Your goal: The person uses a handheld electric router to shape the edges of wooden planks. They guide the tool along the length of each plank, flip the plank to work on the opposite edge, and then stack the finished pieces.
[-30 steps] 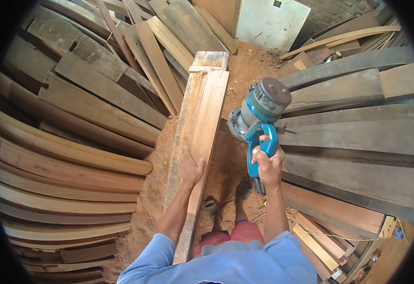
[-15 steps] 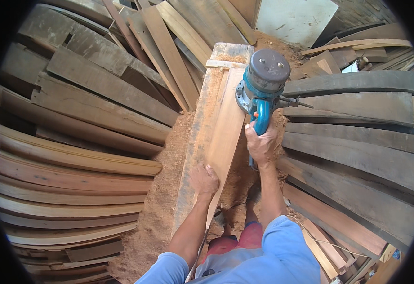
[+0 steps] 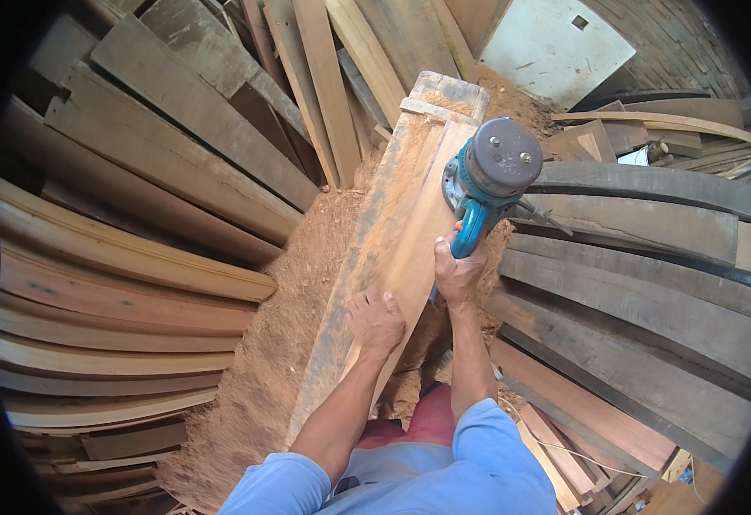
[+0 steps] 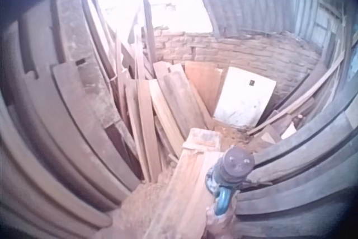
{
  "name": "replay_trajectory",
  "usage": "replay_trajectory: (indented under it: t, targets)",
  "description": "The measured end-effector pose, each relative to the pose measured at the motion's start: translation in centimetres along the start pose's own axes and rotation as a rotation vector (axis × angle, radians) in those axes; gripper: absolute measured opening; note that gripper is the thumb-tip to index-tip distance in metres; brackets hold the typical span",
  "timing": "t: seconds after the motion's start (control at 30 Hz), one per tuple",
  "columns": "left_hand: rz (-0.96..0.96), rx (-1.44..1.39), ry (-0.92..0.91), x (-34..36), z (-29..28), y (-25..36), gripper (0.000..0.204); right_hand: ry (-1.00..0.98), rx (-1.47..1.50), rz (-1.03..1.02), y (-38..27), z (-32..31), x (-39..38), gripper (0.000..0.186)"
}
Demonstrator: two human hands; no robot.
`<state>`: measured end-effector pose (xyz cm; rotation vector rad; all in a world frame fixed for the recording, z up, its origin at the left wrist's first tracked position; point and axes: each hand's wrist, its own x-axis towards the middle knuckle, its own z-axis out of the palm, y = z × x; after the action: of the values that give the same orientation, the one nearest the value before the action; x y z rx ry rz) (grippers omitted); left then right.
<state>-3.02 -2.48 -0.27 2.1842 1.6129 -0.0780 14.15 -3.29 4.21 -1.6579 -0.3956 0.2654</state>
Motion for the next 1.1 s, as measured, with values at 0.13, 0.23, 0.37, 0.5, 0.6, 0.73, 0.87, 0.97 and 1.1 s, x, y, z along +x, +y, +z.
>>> replay_trajectory:
  t: [0.13,0.23,0.37,0.5,0.6,0.73,0.87,0.97,1.1]
  targets:
    - [0.021,-0.039,0.035,-0.2,0.2,-0.1,0.041,0.006,0.009,-0.016,1.4,0.9,0.8,0.035]
    - [0.015,-0.027,-0.007,-0.2,-0.2,0.0,0.041,-0.015,-0.018,-0.092,2.5,0.5,1.8,0.035]
    - [0.065,-0.055,0.062,-0.2,-0.3,-0.2,0.038,-0.023,-0.015,-0.121,3.1,0.5,3.6,0.035]
    - [0.07,-0.058,0.075,-0.2,0.0,-0.2,0.038,0.016,0.007,-0.025,3.2,0.8,4.7,0.037]
    - [0.067,-0.061,0.07,-0.2,-0.1,-0.2,0.038,0.023,0.001,-0.033,3.6,0.8,5.8,0.037]
    - [0.06,-0.07,0.052,-0.2,-0.2,-0.1,0.038,0.03,0.0,-0.048,3.7,1.0,7.1,0.035]
    - [0.066,-0.076,0.047,-0.1,-0.3,-0.1,0.038,0.048,-0.01,-0.078,4.4,1.0,8.7,0.034]
    - [0.063,-0.07,0.059,-0.1,-0.1,-0.2,0.039,0.058,-0.008,-0.08,4.9,1.2,9.8,0.034]
    - [0.068,-0.054,0.06,-0.2,-0.3,0.0,0.04,0.077,-0.038,-0.109,5.8,1.3,12.1,0.035]
